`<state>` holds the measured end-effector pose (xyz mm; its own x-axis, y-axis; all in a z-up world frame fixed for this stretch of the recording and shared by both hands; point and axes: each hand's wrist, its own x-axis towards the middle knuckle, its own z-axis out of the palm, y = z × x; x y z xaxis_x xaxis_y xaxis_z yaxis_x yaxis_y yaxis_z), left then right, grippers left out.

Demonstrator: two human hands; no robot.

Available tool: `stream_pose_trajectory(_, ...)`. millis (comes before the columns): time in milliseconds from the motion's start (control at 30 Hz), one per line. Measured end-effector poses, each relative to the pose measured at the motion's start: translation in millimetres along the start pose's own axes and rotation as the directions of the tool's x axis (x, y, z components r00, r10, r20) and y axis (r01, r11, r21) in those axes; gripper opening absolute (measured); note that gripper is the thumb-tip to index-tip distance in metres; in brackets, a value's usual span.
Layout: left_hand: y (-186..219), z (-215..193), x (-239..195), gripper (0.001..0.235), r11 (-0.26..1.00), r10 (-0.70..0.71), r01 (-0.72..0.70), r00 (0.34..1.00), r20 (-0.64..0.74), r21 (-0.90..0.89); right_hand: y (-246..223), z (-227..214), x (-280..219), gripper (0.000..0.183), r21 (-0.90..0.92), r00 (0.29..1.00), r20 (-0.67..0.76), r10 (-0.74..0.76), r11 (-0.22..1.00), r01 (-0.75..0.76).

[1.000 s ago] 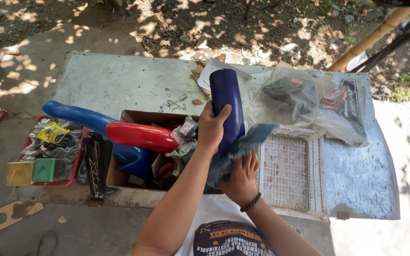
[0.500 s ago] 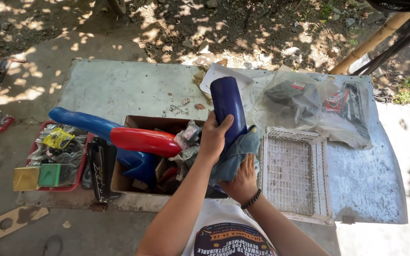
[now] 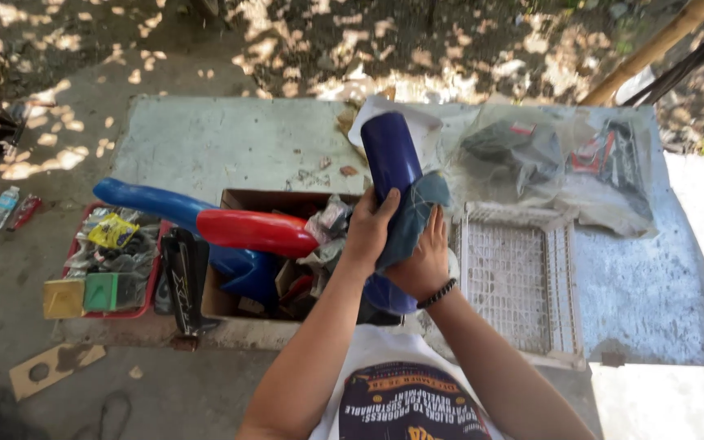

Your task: The person wipes a blue motorcycle fender with a cloth. They pick up the fender from a table, wipe it thoroughly on all sides, and then place it back down.

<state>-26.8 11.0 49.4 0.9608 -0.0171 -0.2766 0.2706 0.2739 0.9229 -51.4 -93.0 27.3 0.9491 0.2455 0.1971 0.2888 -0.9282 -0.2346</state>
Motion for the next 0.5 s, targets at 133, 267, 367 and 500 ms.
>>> stream_pose_trajectory(133, -35.9, -25.7, 30.8, 0.103, 0.997, -0.064, 0.066, 0.996, 0.063, -0.044, 14.6, 26.1, -0.3, 0.105, 0.146, 1.000, -0.013, -0.015, 0.989, 0.017)
stream_pose_trajectory(267, -92.2, -45.2, 70.0, 0.089, 0.896, -0.042, 0.109, 0.986, 0.161, -0.431, 39.7, 85.7, -28.0, 0.107, 0.165, 0.950, -0.258, -0.174, 0.961, 0.221)
stream_pose_trajectory(367, -31.3, -28.0, 38.1, 0.074, 0.786, 0.018, 0.099, 0.983, 0.182, -0.610, 67.1, 123.6, -64.3, 0.106, 0.024, 0.909, -0.204, -0.363, 0.926, 0.376)
stream_pose_trajectory(500, -55.3, -32.5, 50.0, 0.070, 0.771, 0.083, 0.088, 0.968, 0.237, -0.631, 68.5, 116.7, -49.7, 0.091, -0.018, 0.866, -0.295, -0.405, 0.908, 0.418)
